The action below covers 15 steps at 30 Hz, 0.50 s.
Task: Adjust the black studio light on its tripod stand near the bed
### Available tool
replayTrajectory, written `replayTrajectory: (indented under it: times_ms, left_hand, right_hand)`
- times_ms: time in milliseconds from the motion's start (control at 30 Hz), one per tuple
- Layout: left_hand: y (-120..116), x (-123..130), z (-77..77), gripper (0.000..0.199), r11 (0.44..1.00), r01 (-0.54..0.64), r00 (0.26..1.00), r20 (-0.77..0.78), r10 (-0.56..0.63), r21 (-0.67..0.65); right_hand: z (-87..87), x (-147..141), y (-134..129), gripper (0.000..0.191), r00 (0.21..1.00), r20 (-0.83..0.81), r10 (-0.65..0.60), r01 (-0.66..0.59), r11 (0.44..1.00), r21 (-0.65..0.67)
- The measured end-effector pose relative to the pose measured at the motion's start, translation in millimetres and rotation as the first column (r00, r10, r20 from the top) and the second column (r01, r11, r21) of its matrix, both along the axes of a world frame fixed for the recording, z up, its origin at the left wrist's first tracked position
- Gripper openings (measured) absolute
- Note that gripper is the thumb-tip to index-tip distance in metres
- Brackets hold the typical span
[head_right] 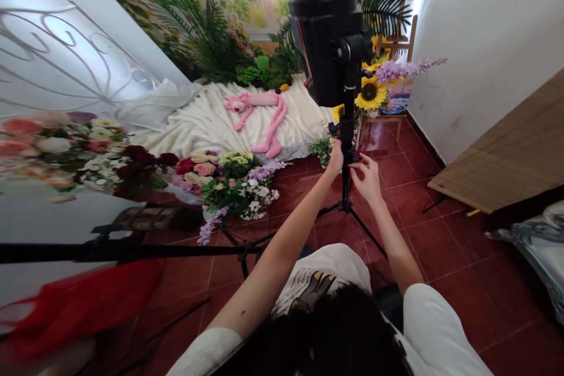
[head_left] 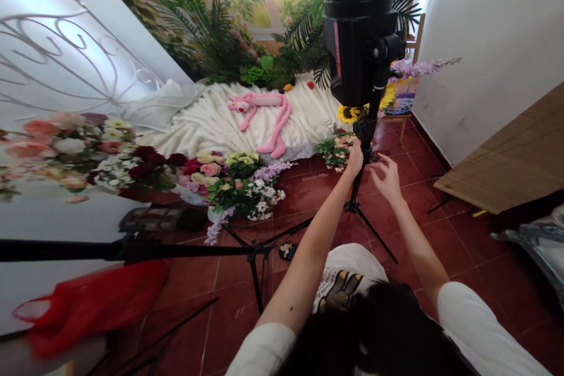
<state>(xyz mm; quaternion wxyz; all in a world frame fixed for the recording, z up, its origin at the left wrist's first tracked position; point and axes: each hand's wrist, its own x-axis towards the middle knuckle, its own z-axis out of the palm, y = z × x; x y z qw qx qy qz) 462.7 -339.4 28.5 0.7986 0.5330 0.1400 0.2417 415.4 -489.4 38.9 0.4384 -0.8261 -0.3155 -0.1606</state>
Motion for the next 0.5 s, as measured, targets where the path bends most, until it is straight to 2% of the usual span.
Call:
replayTrajectory:
  times_ms: [267, 367, 500]
  left_hand:
    - [-2, -2, 3.3, 0.04, 1.0, 0.018, 1.0, 0.003, -0.018, 0.013]
    - [-2, -4, 7.1, 0.041, 0.999, 0.038, 0.999, -0.001, -0.038, 0.01]
    - [-2, -6, 10.8, 0.042, 1.0, 0.03, 0.999, -0.031, -0.03, 0.003]
  right_hand:
    - [-4.1, -3, -1, 0.039, 0.997, 0.061, 0.049, -0.039, 0.988, -0.152]
    - [-3.6, -4, 0, 0.042, 0.998, 0.049, 0.04, -0.032, 0.988, -0.151]
    - [-2.6, -6, 3, 0.042, 1.0, -0.021, 0.012, -0.013, 0.997, -0.08]
